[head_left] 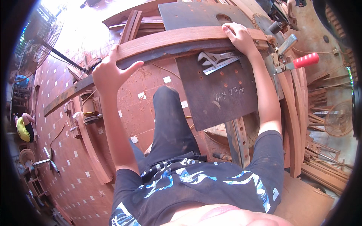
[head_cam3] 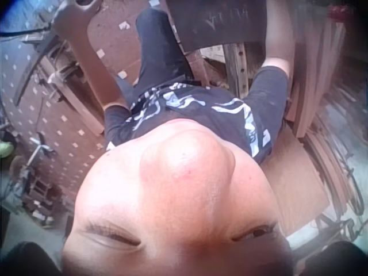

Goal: The person repeatedly rubs a long, curved wooden piece against a metal surface on a workbench. The action is performed with both hands, moving the wood back and forth in a repetitive motion to smooth its surface.

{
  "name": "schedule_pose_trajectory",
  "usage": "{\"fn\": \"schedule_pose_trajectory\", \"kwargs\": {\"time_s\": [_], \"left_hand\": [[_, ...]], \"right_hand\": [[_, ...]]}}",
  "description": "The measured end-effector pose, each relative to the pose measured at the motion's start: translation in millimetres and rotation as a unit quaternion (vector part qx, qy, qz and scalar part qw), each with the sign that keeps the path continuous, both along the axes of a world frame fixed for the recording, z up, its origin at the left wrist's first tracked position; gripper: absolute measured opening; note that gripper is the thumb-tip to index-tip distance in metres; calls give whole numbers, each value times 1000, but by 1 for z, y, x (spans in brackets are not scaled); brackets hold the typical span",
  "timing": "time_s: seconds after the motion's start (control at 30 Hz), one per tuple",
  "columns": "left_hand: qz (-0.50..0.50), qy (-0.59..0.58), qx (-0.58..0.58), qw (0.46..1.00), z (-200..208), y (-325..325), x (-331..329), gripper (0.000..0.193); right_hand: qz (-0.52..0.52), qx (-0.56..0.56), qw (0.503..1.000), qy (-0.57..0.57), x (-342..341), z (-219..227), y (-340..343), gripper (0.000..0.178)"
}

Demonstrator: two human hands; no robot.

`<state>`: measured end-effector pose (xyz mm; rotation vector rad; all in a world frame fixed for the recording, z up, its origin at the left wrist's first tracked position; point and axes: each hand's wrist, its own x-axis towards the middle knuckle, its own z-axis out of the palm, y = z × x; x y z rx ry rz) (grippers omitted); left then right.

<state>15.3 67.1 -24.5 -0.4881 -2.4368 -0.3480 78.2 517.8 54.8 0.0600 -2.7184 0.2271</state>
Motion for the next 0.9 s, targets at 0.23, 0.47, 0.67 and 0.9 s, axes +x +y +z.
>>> {"fn": "schedule_pose_trajectory", "kwargs": {"time_s": [0.23,0.47,0.67,0.9], "left_hand": [[29,-49,-8,998,0,0,-2,120],[25,-28,-2,999,-4,0,-9,116],[26,-9,-8,1000,-5,-2,-20,116],[6,-82,26,996,2,-3,-26,121]], "right_hand": [[13,16,999,29,-1,-4,1,45],[11,32,999,35,-1,-4,-2,41],[-26,22,999,39,-11,-9,6,51],[14,-9,995,96,-8,-2,1,36]]}}
